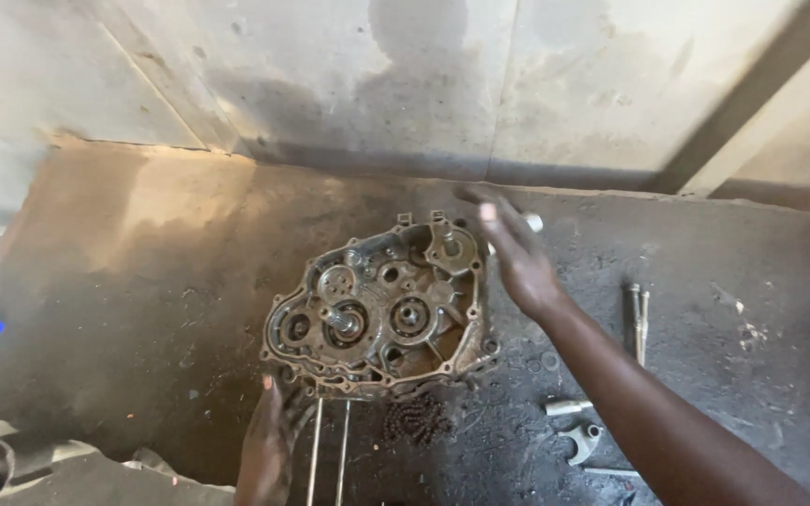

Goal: The person uses a hammer and a metal punch to tap and remove a cylindrical component from an engine cylinder head. They then use a large mallet to strike a threaded rod inserted into the head, likely to dislodge a stuck part. The task involves repeated striking and repositioning of the tools on the engine block.

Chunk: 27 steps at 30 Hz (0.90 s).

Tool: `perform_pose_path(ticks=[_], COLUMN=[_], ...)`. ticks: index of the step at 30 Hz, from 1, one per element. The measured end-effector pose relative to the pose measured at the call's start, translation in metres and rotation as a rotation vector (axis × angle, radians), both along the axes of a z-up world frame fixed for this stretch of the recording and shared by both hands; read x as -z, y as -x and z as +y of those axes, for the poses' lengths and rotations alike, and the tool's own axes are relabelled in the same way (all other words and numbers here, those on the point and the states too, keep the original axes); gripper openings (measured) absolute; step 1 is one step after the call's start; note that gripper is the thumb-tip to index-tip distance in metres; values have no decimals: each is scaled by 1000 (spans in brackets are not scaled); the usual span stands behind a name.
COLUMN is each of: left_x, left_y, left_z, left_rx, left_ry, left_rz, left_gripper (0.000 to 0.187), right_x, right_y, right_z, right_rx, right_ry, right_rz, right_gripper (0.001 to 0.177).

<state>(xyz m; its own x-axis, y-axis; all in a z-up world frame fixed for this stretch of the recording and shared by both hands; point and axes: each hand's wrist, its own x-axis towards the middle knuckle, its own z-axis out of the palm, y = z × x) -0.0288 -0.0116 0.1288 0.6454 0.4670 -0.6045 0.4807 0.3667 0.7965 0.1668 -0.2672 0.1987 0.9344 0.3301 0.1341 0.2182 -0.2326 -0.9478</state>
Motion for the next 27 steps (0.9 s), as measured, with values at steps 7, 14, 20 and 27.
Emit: perform_pose_path(ticks=[7, 14, 20, 27], left_x=[-15, 14, 66, 8], left_y=[11, 21, 23, 35], left_z=[-40, -25, -11, -34], left_rx=[-72, 131, 157, 298], left_ry=[115, 86, 5, -753], left_rz=[462, 379, 358, 347], left_gripper=[92, 89, 66, 76], right_x=[9, 29, 33, 14], right_y=[-15, -21, -20, -17], right_z=[43, 48, 46, 42], right_rx=[-69, 17, 21, -57], right_ry=[375, 338, 335, 348], right_rz=[-122, -274, -249, -196], right_gripper=[46, 42, 45, 43])
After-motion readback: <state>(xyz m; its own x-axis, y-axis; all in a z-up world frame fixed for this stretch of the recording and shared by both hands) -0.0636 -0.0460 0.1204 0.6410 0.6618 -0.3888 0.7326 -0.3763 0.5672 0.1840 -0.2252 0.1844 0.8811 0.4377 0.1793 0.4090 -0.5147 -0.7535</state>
